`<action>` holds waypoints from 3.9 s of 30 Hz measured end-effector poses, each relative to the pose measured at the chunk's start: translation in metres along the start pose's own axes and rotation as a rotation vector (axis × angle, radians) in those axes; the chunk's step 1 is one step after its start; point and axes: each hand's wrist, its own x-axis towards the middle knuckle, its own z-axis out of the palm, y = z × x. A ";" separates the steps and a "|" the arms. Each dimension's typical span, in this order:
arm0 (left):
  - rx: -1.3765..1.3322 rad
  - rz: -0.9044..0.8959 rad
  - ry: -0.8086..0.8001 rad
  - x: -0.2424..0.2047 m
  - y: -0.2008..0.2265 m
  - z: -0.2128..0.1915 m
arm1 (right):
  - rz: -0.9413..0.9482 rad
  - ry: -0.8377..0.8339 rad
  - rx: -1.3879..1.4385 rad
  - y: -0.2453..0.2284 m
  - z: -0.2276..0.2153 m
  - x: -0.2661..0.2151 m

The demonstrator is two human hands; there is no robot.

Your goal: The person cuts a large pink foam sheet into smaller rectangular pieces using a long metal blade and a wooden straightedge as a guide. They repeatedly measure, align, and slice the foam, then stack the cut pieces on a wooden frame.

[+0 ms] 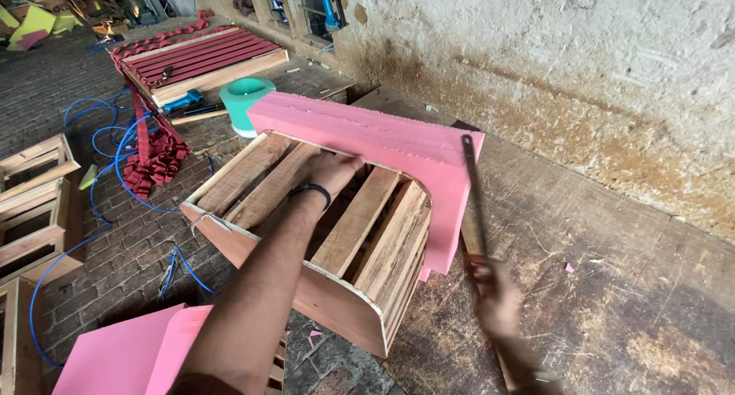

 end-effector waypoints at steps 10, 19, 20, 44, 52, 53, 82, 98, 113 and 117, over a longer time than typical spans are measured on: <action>-0.432 -0.125 0.166 -0.037 -0.014 -0.031 | 0.370 0.058 0.734 -0.084 0.095 -0.010; -0.675 0.353 0.448 -0.033 -0.090 0.026 | -0.030 -0.009 0.533 -0.088 0.073 -0.043; -0.957 0.340 0.387 -0.026 -0.106 0.055 | -0.008 -0.068 0.496 -0.086 0.062 -0.050; -1.034 -0.333 0.342 -0.196 -0.309 0.163 | -0.083 -0.386 0.414 -0.087 0.101 -0.239; -0.427 0.525 0.715 -0.379 -0.211 0.155 | -0.425 -0.472 0.075 -0.107 0.086 -0.247; -0.232 0.646 0.781 -0.383 -0.200 0.156 | -0.338 -0.529 0.021 -0.107 0.082 -0.249; -0.279 0.363 0.540 -0.378 -0.195 0.154 | -0.361 -0.261 0.032 -0.095 0.130 -0.261; -0.296 0.396 0.603 -0.378 -0.193 0.154 | -0.424 -0.207 0.016 -0.081 0.144 -0.268; -0.283 0.356 0.552 -0.381 -0.189 0.149 | -0.296 -0.346 -0.172 0.001 0.170 -0.324; -0.243 0.393 0.578 -0.381 -0.191 0.151 | -0.091 -0.507 -0.198 0.044 0.157 -0.356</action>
